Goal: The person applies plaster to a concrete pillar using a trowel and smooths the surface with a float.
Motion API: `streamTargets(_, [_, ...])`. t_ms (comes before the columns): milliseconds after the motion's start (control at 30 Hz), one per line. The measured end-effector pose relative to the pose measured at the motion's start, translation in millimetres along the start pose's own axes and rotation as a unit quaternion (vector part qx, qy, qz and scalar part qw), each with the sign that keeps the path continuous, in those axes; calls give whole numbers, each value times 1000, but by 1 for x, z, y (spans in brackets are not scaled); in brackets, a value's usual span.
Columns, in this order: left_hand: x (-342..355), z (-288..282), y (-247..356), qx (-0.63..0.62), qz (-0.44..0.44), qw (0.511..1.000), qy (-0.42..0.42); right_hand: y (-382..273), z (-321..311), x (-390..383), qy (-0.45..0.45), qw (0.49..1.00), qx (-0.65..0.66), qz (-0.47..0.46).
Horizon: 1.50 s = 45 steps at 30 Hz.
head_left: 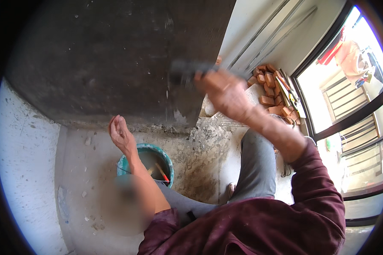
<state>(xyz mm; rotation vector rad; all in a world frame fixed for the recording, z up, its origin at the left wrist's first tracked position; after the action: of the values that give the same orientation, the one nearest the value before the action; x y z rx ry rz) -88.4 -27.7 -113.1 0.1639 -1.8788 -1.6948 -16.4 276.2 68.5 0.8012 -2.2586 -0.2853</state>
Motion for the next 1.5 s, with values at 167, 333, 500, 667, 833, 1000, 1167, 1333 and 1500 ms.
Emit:
streamTargets(167, [6,-12,-8,-23,-16,999,15,-32,-1,-17,-20,993,111,25])
streamTargets(333, [10,-29,-13,19,8,1000,22,66,-125,60,143,978,-134,71])
streamTargets(500, [5,-33,-11,21,-37,999,-3,38,-111,80,41,993,-35,106])
streamTargets(667, [1,-15,-9,-16,-53,998,7,-28,47,-27,-8,999,37,20])
streamTargets(833, [0,-16,-8,-8,-68,998,1,-84,86,-110,-180,935,270,145])
streamTargets(1000, [6,-16,-12,24,-49,998,-6,33,-37,-69,243,834,416,270])
streamTargets(1167, [-6,-4,-9,84,-24,995,-46,82,-30,4,358,623,644,262])
streamTargets(1333, [-11,-12,-8,123,-36,991,-40,43,35,-44,235,816,384,363])
streamTargets(1500, [-10,-2,-20,119,-34,991,-56,-38,161,-144,131,670,506,527])
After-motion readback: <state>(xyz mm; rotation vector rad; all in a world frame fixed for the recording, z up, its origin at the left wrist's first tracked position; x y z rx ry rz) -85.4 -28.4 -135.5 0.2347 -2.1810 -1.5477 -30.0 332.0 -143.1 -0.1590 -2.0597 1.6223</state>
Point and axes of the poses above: each hand's wrist, its own x-axis towards the middle knuckle, its own z-axis out of the palm, y = z × x, the point moved 5 cm from there along x, towards the middle knuckle, and after that the axes turned 5 degrees about x, right-handed, at the moved point
